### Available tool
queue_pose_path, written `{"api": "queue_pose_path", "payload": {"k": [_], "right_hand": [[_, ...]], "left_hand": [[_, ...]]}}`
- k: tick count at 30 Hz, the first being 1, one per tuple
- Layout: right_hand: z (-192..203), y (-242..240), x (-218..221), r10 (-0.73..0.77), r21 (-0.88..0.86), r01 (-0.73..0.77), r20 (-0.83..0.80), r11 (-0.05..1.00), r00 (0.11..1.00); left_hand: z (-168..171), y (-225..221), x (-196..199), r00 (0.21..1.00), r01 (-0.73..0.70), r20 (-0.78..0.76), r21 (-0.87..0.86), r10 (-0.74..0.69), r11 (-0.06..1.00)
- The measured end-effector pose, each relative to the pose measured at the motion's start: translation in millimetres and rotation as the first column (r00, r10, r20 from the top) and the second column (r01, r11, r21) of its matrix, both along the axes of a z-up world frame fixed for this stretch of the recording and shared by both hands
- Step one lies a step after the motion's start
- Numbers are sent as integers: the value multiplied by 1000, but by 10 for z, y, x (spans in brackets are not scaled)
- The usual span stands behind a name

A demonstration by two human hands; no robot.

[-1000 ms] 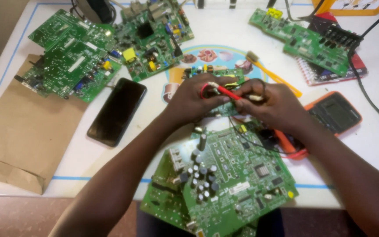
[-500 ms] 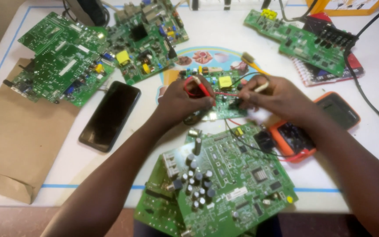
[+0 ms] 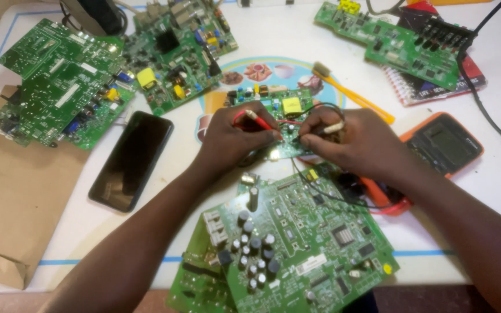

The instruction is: Testing electronic components on circuit boards using a digital multimeter.

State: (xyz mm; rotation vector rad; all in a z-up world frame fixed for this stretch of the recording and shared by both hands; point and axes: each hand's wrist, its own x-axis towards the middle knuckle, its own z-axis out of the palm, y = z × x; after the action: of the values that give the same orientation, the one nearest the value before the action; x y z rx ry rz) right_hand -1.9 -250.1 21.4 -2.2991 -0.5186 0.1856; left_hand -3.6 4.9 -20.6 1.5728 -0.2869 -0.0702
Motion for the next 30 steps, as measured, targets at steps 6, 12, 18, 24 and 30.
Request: {"api": "queue_pose_path", "payload": {"k": [6, 12, 18, 24, 30], "right_hand": [[-59, -1, 86, -38, 23, 38, -2, 999, 999], [-38, -11, 74, -65, 46, 67, -61, 997, 996], [-18, 15, 31, -73, 27, 75, -76, 997, 994], [-62, -24, 67, -77, 25, 79, -83, 997, 994], [-27, -7, 68, -70, 3, 71, -87, 997, 994]], "left_hand": [[-22, -39, -22, 999, -44, -13, 13, 44, 999], [-2, -57, -11, 1000, -26, 11, 23, 26, 999], [-20, -57, -73, 1000, -29, -4, -8, 29, 1000], [2, -73, -87, 999, -33, -2, 17, 33, 999], [27, -82, -116, 999, -25, -28, -20, 25, 999]]}}
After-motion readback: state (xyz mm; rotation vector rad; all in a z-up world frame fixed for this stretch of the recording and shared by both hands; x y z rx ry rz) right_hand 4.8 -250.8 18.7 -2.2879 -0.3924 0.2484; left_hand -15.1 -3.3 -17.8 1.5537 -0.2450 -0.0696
